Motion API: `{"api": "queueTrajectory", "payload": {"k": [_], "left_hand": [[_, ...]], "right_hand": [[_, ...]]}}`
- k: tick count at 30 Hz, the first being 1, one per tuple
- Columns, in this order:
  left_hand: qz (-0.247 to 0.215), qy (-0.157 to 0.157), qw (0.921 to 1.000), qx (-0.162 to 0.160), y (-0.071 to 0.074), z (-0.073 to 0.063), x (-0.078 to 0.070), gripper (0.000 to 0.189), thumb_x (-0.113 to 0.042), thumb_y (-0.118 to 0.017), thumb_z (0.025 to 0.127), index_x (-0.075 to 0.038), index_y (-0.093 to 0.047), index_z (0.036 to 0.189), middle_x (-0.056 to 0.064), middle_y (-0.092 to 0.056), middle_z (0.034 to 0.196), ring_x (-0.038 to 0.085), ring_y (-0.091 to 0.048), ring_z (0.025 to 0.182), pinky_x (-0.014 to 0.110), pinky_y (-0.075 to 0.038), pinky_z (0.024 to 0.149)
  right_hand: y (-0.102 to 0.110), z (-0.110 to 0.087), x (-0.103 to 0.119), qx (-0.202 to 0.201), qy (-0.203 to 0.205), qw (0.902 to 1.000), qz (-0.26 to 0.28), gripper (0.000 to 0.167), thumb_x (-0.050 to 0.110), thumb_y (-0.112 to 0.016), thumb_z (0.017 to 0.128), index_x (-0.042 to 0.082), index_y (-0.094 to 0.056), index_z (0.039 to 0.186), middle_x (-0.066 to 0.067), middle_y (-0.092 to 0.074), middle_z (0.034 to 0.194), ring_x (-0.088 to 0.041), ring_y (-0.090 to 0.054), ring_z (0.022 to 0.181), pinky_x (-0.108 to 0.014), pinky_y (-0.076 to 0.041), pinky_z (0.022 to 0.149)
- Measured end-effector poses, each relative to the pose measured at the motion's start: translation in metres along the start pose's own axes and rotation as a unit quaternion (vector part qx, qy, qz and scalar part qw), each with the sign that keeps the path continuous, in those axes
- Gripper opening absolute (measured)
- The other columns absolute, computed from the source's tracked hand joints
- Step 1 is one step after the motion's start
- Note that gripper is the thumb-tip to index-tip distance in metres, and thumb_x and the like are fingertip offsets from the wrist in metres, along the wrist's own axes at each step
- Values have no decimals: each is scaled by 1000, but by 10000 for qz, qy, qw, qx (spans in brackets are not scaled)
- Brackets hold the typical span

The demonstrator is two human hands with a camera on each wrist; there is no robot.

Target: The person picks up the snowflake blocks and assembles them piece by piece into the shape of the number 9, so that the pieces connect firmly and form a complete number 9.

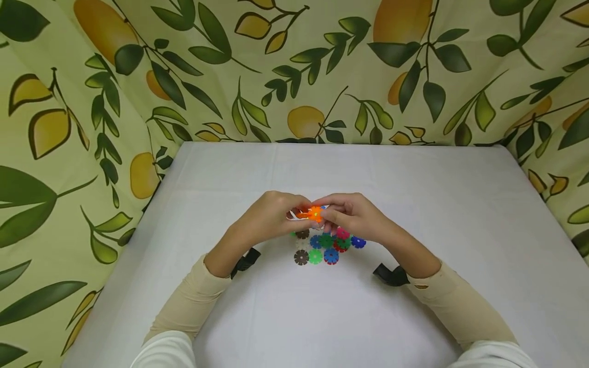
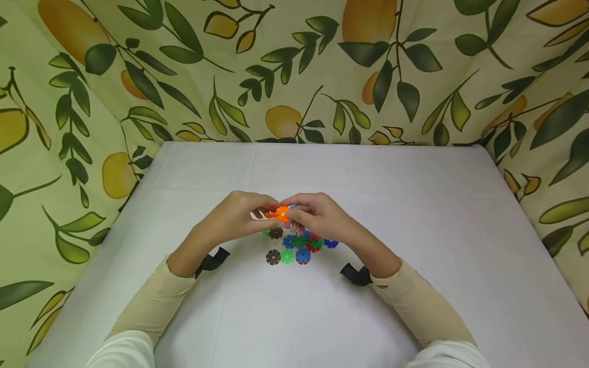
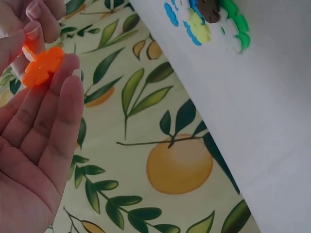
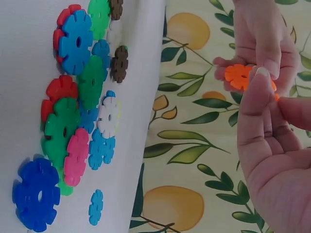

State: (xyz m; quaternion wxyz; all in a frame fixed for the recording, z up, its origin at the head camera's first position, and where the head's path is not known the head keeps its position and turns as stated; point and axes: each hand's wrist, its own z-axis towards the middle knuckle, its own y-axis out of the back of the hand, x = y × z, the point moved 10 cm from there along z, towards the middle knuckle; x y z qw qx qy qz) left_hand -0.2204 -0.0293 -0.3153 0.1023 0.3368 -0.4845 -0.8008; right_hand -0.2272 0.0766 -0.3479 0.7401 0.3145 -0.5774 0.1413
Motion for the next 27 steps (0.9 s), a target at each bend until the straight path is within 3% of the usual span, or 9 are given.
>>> {"api": "queueTrajectory", "payload": {"k": [6, 9, 11, 13, 16, 17, 21, 27], "left_hand": [[-332, 156, 9987, 366, -8, 0, 3, 30, -21, -75, 91, -7, -71, 117, -2, -73, 95, 7, -67, 85, 21, -55, 75], [-341, 330, 9985, 285, -1, -1, 8, 30, -22, -76, 88, -8, -71, 114, -2, -73, 98, 8, -67, 87, 24, -55, 77], [-344, 411, 9985, 127, 7, -2, 11, 31, -21, -77, 87, -7, -71, 114, -1, -73, 100, 10, -67, 89, 25, -56, 78], [-368, 428, 9984, -19, 14, -3, 14, 32, -21, -77, 86, -6, -71, 114, 0, -72, 101, 10, -66, 89, 25, -55, 78], [-408, 375, 9984, -72, 19, -4, 16, 33, -21, -77, 87, -5, -71, 116, 0, -72, 102, 10, -66, 89, 23, -55, 78], [-409, 363, 9985, -43, 18, -4, 16, 34, -21, -76, 87, -5, -70, 116, 0, -71, 102, 10, -66, 89, 23, -55, 78], [-381, 414, 9984, 106, 15, -3, 16, 36, -23, -76, 88, -5, -70, 118, 0, -72, 104, 10, -66, 90, 24, -55, 80], [-293, 432, 9984, 239, 12, -3, 16, 36, -23, -76, 89, -5, -70, 119, 0, -72, 104, 10, -66, 90, 24, -55, 80]], "right_hand": [[-6, -1, 10, 272, 412, 9985, -240, 32, -3, -50, 102, -5, -40, 132, -11, -68, 86, -36, -64, 77, -44, -58, 74], [-1, -3, 7, 305, 295, 9919, -1196, 29, 0, -58, 99, -2, -50, 127, -10, -69, 93, -28, -65, 80, -40, -58, 73], [2, -5, -4, 474, -92, 9755, -2146, 28, 2, -65, 96, 1, -60, 123, -8, -69, 99, -22, -64, 82, -35, -57, 72], [5, -8, -20, 839, -549, 9481, -3017, 25, 4, -71, 92, 5, -68, 117, -5, -68, 101, -17, -61, 83, -30, -55, 70], [4, -14, -45, 1520, -1082, 9153, -3569, 26, 4, -73, 90, 7, -70, 115, -3, -65, 98, -17, -57, 83, -29, -52, 70], [3, -14, -51, 1652, -1163, 9106, -3605, 26, 4, -73, 90, 8, -70, 115, -3, -64, 96, -17, -56, 83, -30, -51, 71], [2, -15, -62, 1808, -1249, 9024, -3707, 30, 7, -78, 86, 11, -70, 114, -1, -56, 91, -17, -52, 81, -30, -49, 70], [-1, -10, -67, 1746, -1195, 9045, -3702, 24, 11, -82, 84, 12, -68, 103, 1, -55, 89, -17, -52, 84, -29, -50, 72]]}}
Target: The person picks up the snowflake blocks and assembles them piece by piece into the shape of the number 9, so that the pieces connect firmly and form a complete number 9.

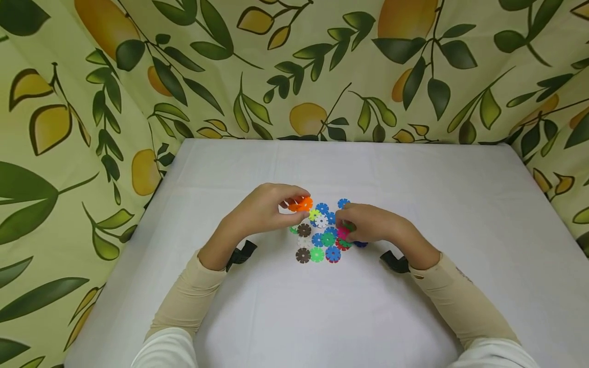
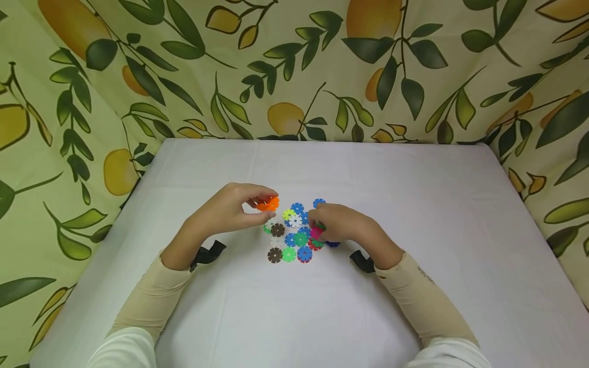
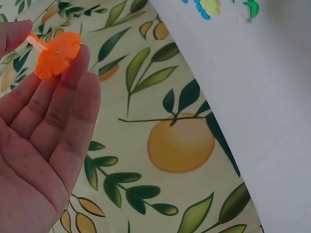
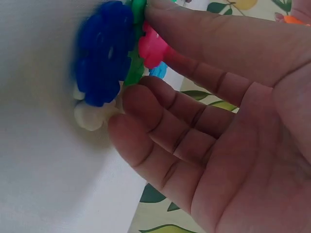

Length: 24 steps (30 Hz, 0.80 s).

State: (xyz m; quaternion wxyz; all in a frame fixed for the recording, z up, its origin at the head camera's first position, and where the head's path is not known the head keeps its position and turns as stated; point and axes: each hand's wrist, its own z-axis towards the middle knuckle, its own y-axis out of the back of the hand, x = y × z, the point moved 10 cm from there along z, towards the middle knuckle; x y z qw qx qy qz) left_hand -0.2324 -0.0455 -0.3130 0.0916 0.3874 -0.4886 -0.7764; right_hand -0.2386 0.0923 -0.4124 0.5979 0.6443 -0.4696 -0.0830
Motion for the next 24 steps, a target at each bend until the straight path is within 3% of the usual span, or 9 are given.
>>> {"api": "queueTrajectory", "payload": {"k": [7, 14, 21, 24], "left_hand": [[78, 132, 9998, 159, -4, 1, 1, 37, -24, -75, 89, -5, -70, 121, 1, -72, 107, 11, -65, 92, 23, -54, 81], [56, 131, 9998, 164, -7, 1, 1, 37, -22, -73, 86, -8, -71, 120, -2, -69, 108, 10, -62, 95, 25, -53, 83], [-122, -36, 9997, 200, -13, 2, -2, 33, -21, -73, 87, -10, -72, 118, -5, -66, 102, 7, -60, 91, 22, -52, 82], [-178, -71, 9996, 194, -15, 2, -4, 32, -21, -73, 86, -10, -72, 116, -7, -65, 100, 6, -59, 90, 21, -52, 81]], "right_hand": [[0, 1, 0, 36, -40, 9998, 207, 26, 9, -84, 81, 15, -60, 88, 1, -52, 83, -16, -50, 80, -29, -48, 67], [5, -6, 7, 202, 419, 9974, 552, 22, 9, -80, 86, 16, -60, 79, 7, -54, 76, -13, -51, 74, -28, -46, 64], [25, -16, 21, -217, 1060, 9866, 1223, 18, 17, -75, 92, 19, -59, 83, 10, -55, 67, -9, -51, 59, -24, -42, 53], [33, -19, 30, -438, 1279, 9809, 1400, 16, 16, -74, 93, 18, -60, 85, 10, -55, 68, -10, -52, 60, -25, -45, 55]]}}
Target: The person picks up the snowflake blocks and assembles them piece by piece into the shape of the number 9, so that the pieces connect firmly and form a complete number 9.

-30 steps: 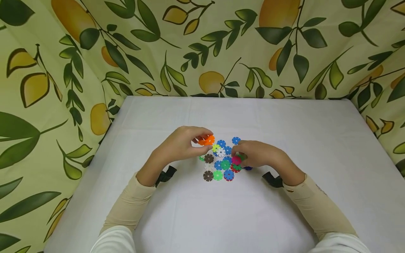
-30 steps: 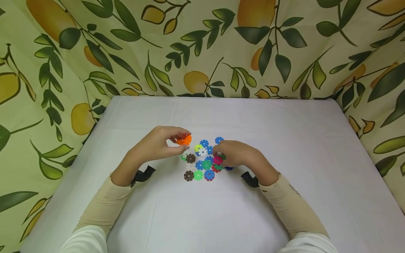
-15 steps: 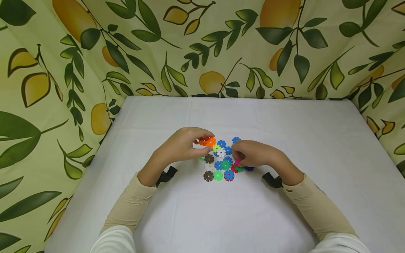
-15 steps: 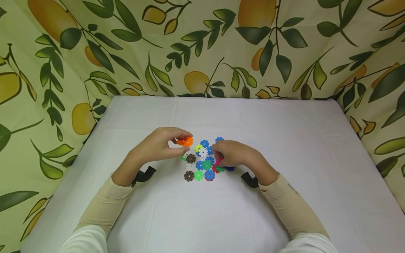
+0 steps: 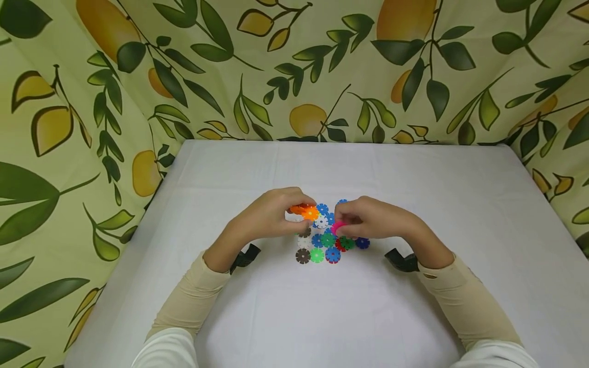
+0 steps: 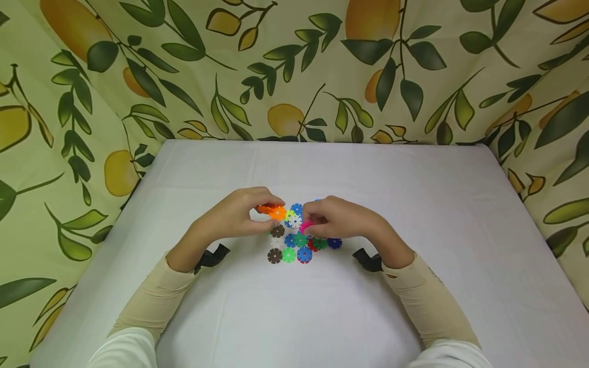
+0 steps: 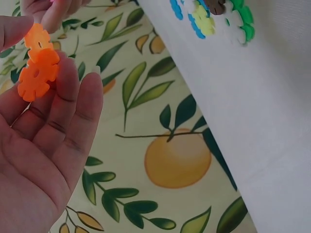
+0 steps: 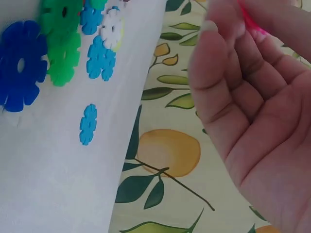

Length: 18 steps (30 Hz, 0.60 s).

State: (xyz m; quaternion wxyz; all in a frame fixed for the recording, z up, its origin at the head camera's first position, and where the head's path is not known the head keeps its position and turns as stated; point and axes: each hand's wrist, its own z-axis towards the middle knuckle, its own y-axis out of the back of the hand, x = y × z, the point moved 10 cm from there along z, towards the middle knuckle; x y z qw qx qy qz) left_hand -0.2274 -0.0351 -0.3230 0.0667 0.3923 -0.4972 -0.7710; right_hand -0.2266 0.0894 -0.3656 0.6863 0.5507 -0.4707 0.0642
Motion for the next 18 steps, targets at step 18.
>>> {"api": "queueTrajectory", "payload": {"k": [18], "left_hand": [[158, -22, 9994, 307, -10, 2, -4, 36, -29, -77, 88, -7, -73, 117, -1, -72, 103, 8, -58, 83, 22, -52, 74]], "right_hand": [[8, 3, 18, -754, 495, 9956, 251, 11, 7, -70, 94, 12, -62, 98, 8, -69, 82, -9, -63, 71, -30, -57, 69]]}}
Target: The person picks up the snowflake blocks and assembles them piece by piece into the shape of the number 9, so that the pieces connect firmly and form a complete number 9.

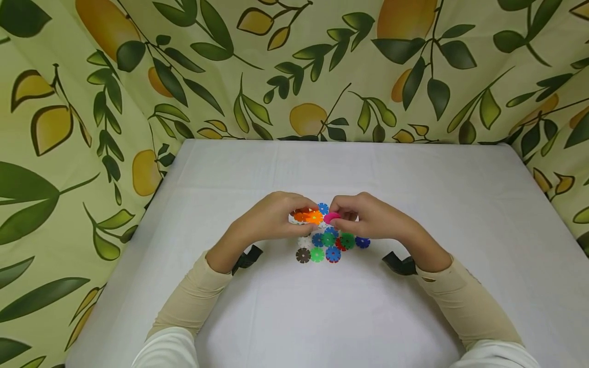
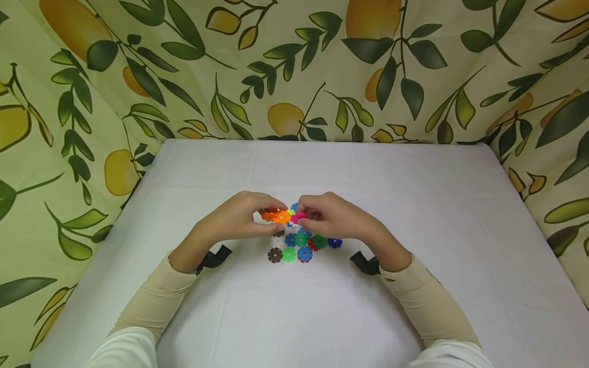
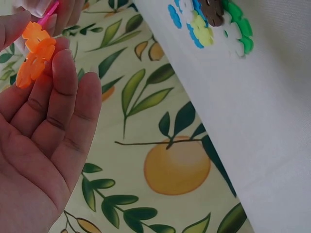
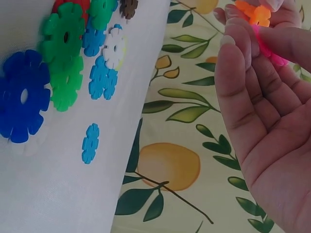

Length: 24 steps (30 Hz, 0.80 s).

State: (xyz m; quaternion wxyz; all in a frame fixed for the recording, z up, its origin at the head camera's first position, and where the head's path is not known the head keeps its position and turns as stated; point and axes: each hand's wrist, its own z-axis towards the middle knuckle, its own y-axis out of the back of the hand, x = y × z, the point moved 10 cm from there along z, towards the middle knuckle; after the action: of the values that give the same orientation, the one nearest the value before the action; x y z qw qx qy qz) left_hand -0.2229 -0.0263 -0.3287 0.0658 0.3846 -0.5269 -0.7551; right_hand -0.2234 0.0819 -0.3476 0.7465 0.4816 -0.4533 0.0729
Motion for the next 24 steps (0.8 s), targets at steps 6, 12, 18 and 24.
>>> {"api": "queueTrajectory", "payload": {"k": [6, 12, 18, 24], "left_hand": [[6, -53, 10000, -3, -1, 0, 0, 34, -27, -77, 88, -6, -74, 115, 0, -72, 103, 8, -59, 83, 22, -52, 75], [-96, -125, 9999, -9, -3, 1, 0, 31, -26, -76, 88, -6, -74, 113, 0, -73, 103, 8, -61, 85, 23, -54, 76], [-173, -195, 9996, 92, -6, 2, -1, 30, -27, -75, 92, -7, -74, 114, 0, -73, 107, 9, -64, 90, 25, -54, 80], [-243, -333, 9991, 121, -6, 1, -4, 29, -21, -75, 92, -5, -74, 117, 0, -72, 105, 10, -65, 94, 21, -51, 85]], "right_hand": [[-1, 1, 1, -25, 30, 10000, -77, 9, 8, -71, 94, 12, -63, 97, 8, -67, 79, -9, -62, 68, -30, -57, 68], [-1, 2, 3, -69, 47, 9999, -123, 11, 5, -71, 93, 11, -63, 97, 3, -66, 77, -10, -60, 69, -29, -57, 68], [0, 2, 3, -243, 113, 9996, 14, 10, 1, -70, 92, 9, -65, 96, 8, -63, 74, -11, -59, 66, -31, -56, 64], [2, 1, 5, -634, 191, 9978, 33, 11, 0, -71, 91, 9, -67, 88, 7, -58, 66, -10, -50, 54, -26, -45, 49]]}}
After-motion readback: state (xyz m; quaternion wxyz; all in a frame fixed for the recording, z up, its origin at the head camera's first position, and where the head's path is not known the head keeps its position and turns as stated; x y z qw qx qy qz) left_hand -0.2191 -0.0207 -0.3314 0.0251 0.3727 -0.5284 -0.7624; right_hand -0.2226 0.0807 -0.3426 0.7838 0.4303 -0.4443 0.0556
